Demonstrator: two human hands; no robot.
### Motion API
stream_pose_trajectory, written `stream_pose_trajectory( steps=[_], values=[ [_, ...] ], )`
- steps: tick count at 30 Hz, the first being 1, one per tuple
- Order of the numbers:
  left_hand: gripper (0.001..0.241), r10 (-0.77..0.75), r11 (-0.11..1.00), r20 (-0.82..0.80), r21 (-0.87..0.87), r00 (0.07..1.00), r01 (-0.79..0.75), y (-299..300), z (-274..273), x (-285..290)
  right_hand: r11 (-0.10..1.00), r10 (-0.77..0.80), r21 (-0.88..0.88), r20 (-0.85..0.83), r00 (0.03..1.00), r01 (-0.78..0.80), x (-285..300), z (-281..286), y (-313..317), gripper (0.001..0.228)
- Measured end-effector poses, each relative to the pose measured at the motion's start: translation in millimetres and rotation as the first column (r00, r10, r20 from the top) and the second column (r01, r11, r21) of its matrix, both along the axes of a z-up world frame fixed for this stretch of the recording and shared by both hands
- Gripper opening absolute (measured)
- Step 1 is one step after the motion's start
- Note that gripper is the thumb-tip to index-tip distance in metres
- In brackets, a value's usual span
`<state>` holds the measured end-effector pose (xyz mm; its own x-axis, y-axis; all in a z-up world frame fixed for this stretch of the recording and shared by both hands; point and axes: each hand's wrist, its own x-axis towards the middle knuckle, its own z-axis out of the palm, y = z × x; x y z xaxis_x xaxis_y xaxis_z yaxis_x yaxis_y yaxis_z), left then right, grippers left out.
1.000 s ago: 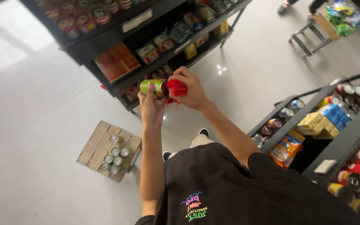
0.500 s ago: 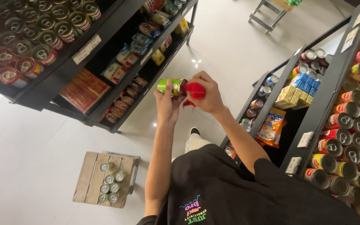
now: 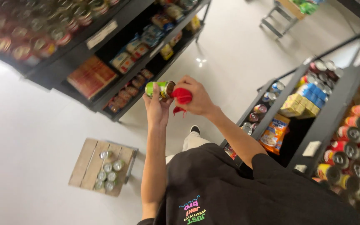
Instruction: Cleaning canned goods with a red cloth and arranging them neatly on a grocery store shelf.
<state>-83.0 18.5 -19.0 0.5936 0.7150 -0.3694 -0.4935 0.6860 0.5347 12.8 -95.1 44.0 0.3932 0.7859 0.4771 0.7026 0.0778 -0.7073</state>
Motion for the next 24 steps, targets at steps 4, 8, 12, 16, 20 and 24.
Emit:
stream_pose_trajectory(
  steps=[4,8,12,16,20,24],
  values=[
    [0.053,0.226,0.971,-0.055,-0.071,0.973,-0.229,13.3,-36.0,-37.6,0.962,0.274,-0.005,0.006,0.962,-0.274,-23.4,-19.3,41.5,0.032],
    [0.056,0.445,0.891,-0.057,-0.066,0.894,-0.448,14.8,-50.4,-73.9,0.897,0.439,0.074,-0.042,0.898,-0.435,-38.9,-41.3,88.3,0.021],
    [0.059,0.632,0.772,-0.060,-0.044,0.773,-0.634,28.3,-58.8,-126.7,0.841,0.541,0.013,-0.015,0.841,-0.541,-85.5,-65.8,120.2,0.021],
    [0.056,0.782,0.603,-0.169,-0.041,0.600,-0.797,30.7,-76.8,-177.3,0.687,0.714,-0.067,-0.118,0.690,-0.723,-145.1,-84.2,146.0,0.018],
    [0.054,0.848,0.486,-0.237,-0.012,0.475,-0.874,28.7,-94.4,-213.0,0.602,0.768,-0.062,-0.226,0.599,-0.796,-178.5,-117.8,195.2,0.016],
    [0.051,0.864,0.394,-0.389,0.131,0.318,-0.910,36.3,-135.6,-258.6,0.574,0.733,-0.116,-0.369,0.572,-0.811,-204.5,-155.6,235.8,0.011]
  ],
)
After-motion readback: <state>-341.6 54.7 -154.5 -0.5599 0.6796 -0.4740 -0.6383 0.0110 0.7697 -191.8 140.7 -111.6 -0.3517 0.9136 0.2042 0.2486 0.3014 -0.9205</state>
